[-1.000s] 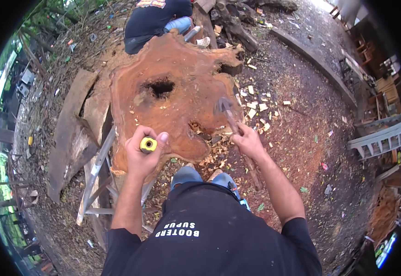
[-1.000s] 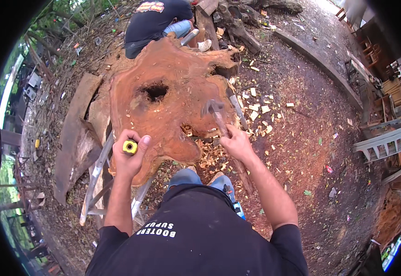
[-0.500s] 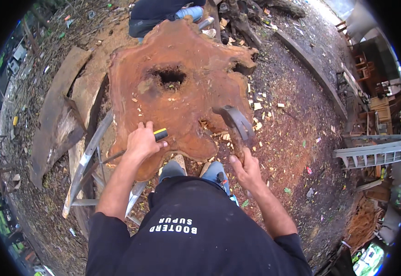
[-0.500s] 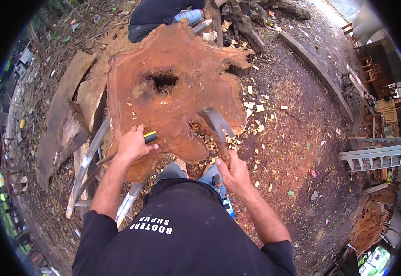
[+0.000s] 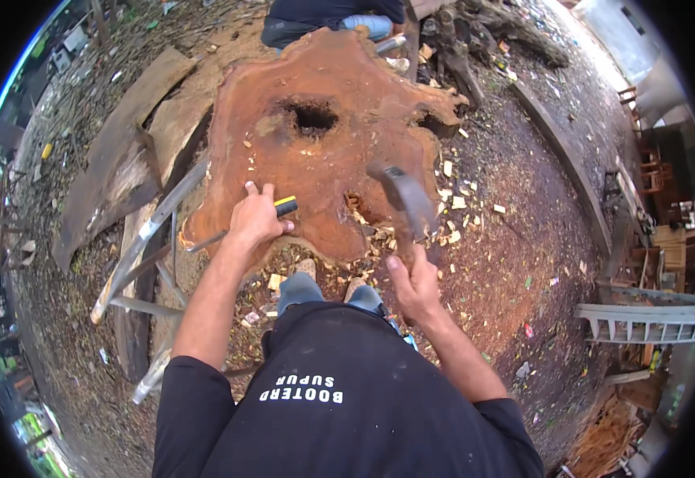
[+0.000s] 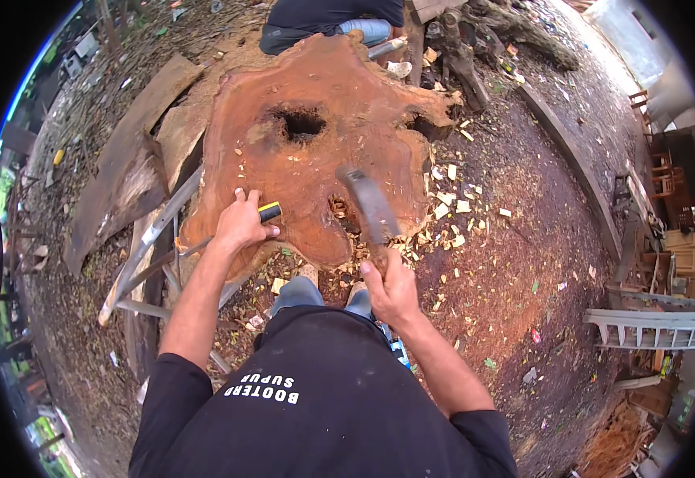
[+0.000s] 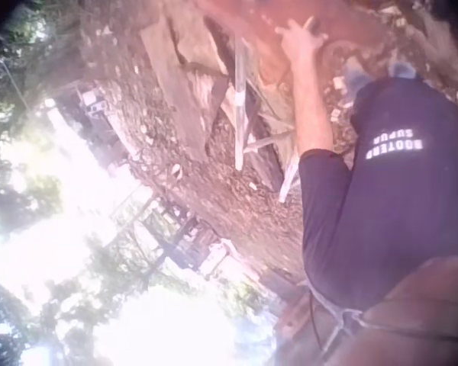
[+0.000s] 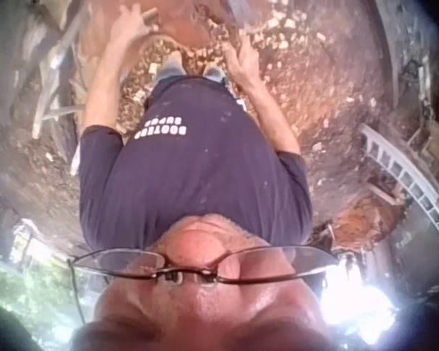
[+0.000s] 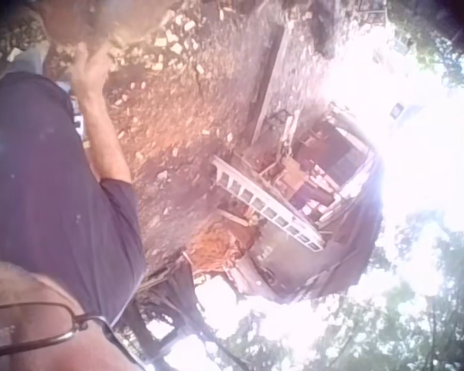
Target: The person carves into a wooden slab by holding a chisel against a groove and striking it repeatedly with a small axe.
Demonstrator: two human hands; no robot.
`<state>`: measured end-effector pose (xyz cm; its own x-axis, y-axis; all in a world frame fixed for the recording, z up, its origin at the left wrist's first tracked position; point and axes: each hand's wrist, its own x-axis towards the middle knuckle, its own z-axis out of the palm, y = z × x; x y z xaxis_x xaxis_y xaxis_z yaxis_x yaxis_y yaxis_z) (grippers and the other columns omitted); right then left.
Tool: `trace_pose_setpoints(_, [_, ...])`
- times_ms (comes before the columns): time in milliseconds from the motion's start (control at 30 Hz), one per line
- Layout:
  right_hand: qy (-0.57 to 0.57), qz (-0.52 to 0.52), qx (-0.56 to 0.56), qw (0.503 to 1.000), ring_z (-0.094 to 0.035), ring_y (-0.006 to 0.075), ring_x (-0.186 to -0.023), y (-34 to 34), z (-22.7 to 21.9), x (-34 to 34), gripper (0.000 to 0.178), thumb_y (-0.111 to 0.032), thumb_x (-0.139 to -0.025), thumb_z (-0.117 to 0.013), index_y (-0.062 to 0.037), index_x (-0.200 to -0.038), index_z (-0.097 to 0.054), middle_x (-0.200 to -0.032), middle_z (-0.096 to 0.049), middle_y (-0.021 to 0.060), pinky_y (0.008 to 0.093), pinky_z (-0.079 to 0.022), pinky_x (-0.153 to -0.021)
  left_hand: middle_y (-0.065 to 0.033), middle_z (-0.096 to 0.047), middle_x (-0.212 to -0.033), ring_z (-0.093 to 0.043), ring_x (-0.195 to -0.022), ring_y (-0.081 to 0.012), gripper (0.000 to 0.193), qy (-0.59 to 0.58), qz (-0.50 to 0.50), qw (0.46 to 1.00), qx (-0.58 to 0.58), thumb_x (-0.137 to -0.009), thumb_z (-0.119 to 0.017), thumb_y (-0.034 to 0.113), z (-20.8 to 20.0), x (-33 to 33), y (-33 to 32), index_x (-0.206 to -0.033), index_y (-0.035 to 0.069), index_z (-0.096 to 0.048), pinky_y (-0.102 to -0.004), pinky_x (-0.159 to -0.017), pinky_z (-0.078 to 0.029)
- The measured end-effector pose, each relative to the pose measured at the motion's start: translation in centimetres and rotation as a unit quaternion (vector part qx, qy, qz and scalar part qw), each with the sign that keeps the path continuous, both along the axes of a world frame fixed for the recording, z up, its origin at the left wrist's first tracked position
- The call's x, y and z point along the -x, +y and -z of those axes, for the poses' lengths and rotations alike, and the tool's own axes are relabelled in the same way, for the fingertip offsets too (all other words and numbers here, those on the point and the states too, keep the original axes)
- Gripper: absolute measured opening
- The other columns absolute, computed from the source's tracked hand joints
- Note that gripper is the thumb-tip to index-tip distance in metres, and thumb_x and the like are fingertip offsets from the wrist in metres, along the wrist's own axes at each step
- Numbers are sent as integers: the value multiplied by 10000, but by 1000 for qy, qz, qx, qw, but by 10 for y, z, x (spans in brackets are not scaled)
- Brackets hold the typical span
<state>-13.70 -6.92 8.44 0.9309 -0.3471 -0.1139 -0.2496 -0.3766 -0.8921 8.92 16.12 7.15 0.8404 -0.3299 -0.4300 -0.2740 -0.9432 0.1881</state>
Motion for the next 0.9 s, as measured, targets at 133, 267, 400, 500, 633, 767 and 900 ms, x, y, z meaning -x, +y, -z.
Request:
trace_pose_setpoints(133, [193,-89,116,970,-671,491,-796,-20,96,4,458,-368,-996,-554,82,-1078,-534,-802,-653,338,561,-505,-720,-395,-311,-1514,-619,-1173,-451,881,-9,-6,1000,21,-682,-901,397,10,4,-1,-1363,38,-472,-466,-1003,-519])
trace_pose_setpoints(267, [255,-100,116,955,-663,510,-822,-25,105,29,424,-361,-991,-553,62,-997,-532,-801,-638,365,585,-493,-735,-350,-317,-1537,-602,-1202,-442,904,-25,-31,999,34,-664,-911,378,20,3,5,-1395,77,-473,-475,-1017,-510])
trace_pose_setpoints(400, [148,-78,79,983,-658,495,-727,-16,64,29,385,-362,-1004,-556,20,-1040,-522,-754,-647,299,559,-484,-642,-310,-357,-1537,-570,-1262,-410,896,-37,-42,997,45,-643,-915,390,19,5,6,-1388,123,-496,-454,-1046,-488])
trace_pose_setpoints(500, [-8,-59,53,997,-640,496,-684,-7,19,6,339,-312,-1013,-556,20,-1043,-498,-719,-629,280,534,-488,-622,-297,-361,-1541,-558,-1280,-400,883,-47,-49,997,49,-647,-912,383,23,6,10,-1386,128,-502,-448,-1061,-475])
trace_pose_setpoints(633, [148,-107,127,975,-653,500,-746,-23,84,-8,436,-355,-988,-566,76,-1028,-515,-763,-648,317,554,-505,-691,-246,-388,-1547,-528,-1320,-376,873,-49,-46,995,80,-645,-911,383,27,6,8,-1380,130,-515,-441,-1076,-457])
trace_pose_setpoints(767, [228,-118,98,962,-664,491,-813,-29,114,30,473,-382,-977,-565,89,-1023,-538,-824,-652,355,560,-497,-741,-200,-507,-1466,-567,-1268,-370,766,-103,-44,988,111,-683,-891,392,29,15,17,-1324,119,-573,-440,-1046,-469])
trace_pose_setpoints(900, [243,-52,1,969,-674,433,-801,-34,92,65,445,-393,-964,-579,42,-1055,-562,-832,-662,303,525,-499,-737,-152,-648,-1106,-643,-1054,-271,500,-170,-130,953,215,-825,-781,396,-13,19,2,-1195,85,-654,-388,-920,-501])
